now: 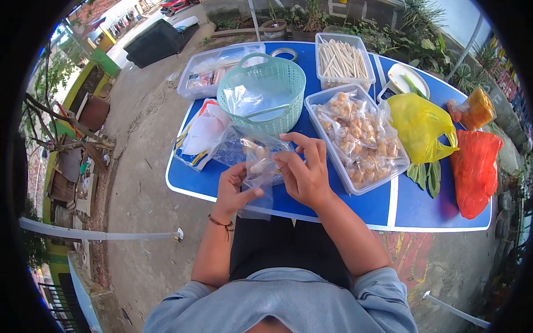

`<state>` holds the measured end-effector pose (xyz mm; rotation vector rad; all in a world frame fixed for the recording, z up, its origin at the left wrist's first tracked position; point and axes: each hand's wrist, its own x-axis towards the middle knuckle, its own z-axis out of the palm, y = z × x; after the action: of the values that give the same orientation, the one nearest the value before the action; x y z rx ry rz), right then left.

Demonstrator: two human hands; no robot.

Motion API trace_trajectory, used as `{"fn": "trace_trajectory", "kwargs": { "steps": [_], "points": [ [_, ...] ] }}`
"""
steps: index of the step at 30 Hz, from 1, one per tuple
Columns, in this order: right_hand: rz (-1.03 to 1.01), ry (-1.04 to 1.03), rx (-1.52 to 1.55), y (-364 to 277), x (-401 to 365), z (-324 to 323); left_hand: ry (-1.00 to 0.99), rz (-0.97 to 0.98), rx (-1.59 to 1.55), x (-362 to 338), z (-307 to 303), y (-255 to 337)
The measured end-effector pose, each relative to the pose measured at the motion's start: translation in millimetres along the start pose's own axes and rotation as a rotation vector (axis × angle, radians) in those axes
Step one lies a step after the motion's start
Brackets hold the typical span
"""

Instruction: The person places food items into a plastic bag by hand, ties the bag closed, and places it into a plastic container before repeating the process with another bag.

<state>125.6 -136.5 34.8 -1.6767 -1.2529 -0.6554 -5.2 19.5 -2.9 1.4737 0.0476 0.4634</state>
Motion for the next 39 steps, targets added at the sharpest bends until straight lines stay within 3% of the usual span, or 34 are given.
{"fn": "trace_trajectory", "kwargs": {
  "steps": [3,12,18,21,24,27,30,36,39],
  "points": [
    [-0.053,0.063,0.061,10.0,1.8,2.7,-0.045,-0.095,0.347,-1.7,-2.2,-0.2],
    [-0.059,0.241,0.067,10.7,0.0,-0.2,-0.081,-0.099,0.49,1.9,6.8,15.7],
    [-0.033,0.221,0.217,9.9,-6.8,2.2,-0.097,-0.085,0.192,-1.4,4.0,10.0],
    [0.187,0.221,0.406,0.4,-12.5,8.0,-0.075,-0.19,0.123,-3.1,-3.0,2.6],
    [0.118,0.184,0.275,-5.4,1.3,1.7,-0.019,-0.086,-0.024,-1.5,-12.1,1.6],
    [0.115,-0.006,0.02,-4.0,0.1,1.5,0.135,-0.017,-0.247,-3.7,-13.7,-5.4],
    [0.079,-0.092,-0.118,-2.2,-4.1,12.1,0.183,0.061,-0.231,0.2,-10.6,-6.7],
    [0.187,-0.359,-0.239,1.7,-17.5,21.3,0.36,-0.155,-0.16,1.5,-5.5,5.6],
    [0.128,-0.317,-0.286,-3.3,-14.8,22.8,0.41,-0.082,-0.141,4.2,-3.5,-0.4]
  ]
}}
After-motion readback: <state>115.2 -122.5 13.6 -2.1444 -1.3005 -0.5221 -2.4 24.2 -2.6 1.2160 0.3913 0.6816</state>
